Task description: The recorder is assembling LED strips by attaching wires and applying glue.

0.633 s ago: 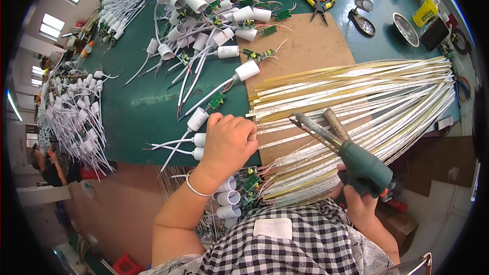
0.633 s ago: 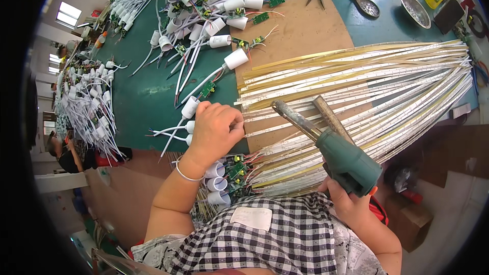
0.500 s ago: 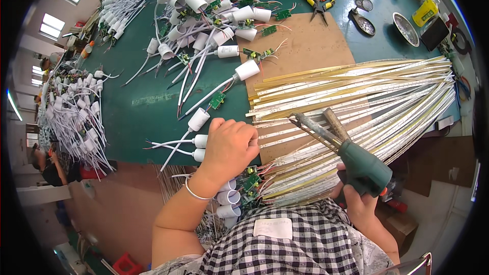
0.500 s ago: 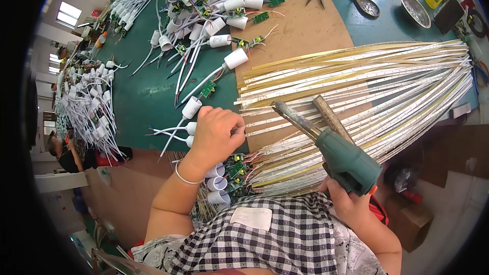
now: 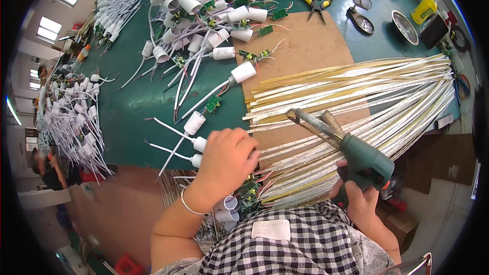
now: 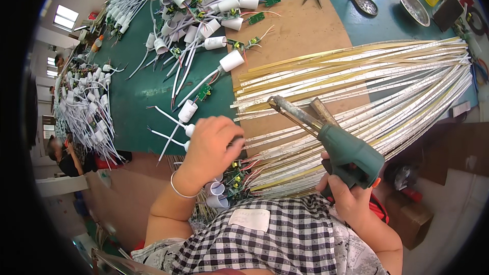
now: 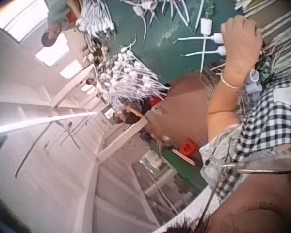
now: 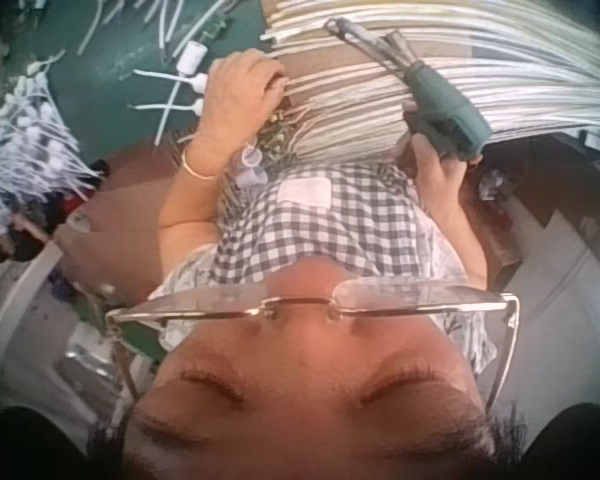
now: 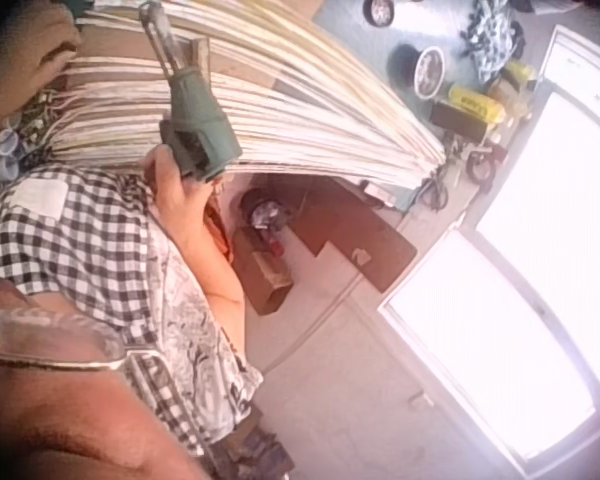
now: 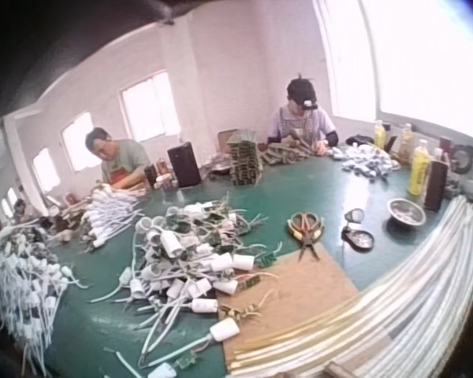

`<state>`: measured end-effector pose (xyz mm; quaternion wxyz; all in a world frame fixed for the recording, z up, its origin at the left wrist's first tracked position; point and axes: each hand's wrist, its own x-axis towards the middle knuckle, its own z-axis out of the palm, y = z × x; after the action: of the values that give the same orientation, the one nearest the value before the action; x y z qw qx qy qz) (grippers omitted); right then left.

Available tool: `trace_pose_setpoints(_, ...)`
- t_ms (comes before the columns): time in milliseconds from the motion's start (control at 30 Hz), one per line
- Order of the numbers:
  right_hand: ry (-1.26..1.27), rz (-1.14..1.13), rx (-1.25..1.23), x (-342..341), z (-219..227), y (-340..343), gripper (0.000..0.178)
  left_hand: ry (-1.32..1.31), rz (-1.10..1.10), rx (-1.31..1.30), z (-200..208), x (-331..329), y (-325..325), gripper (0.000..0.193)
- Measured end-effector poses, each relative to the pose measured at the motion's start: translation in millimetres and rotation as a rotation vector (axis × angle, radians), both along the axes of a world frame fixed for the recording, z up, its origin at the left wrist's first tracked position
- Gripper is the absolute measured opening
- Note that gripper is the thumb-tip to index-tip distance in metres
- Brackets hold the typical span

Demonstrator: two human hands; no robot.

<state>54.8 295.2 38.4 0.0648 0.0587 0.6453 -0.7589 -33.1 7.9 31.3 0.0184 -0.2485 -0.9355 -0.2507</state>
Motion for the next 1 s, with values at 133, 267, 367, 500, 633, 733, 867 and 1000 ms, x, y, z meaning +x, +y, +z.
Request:
trace_pose_setpoints(133,-0.017,-0.036,-0.026,-1.2,0.2,0.2,0.050,0.090,-0.013,-0.007,-12.9,-19.9,-5.1,0.019)
trace_pose_setpoints(267,-0.052,-0.052,-0.034,-0.3,1.6,0.1,0.050,0.150,-0.008,-0.003,-22.1,-27.9,-3.7,0.021)
trace_pose_setpoints(367,-0.070,-0.057,-0.040,-0.6,1.3,-0.2,0.050,0.119,-0.023,-0.087,-19.0,-24.3,-0.7,0.020)
trace_pose_setpoints(500,-0.040,-0.035,-0.002,-0.4,0.9,3.7,0.050,0.074,-0.071,-0.070,-17.0,-9.4,-1.1,0.020)
trace_pose_setpoints(633,-0.051,-0.061,-0.026,-2.9,4.8,2.2,0.049,0.059,-0.084,-0.071,-12.7,-6.9,-0.1,0.018)
trace_pose_setpoints(733,-0.054,-0.079,-0.027,-1.8,3.9,-0.2,0.050,0.080,-0.033,-0.055,-14.8,-9.1,3.2,0.018)
trace_pose_setpoints(867,-0.059,-0.083,-0.012,-0.9,6.5,1.1,0.050,0.120,0.065,-0.034,-10.8,-11.0,7.8,0.020)
trace_pose_setpoints(1000,-0.068,-0.132,0.021,-2.6,8.0,1.5,0.055,0.138,-0.051,-0.072,-10.6,-14.5,3.9,0.021)
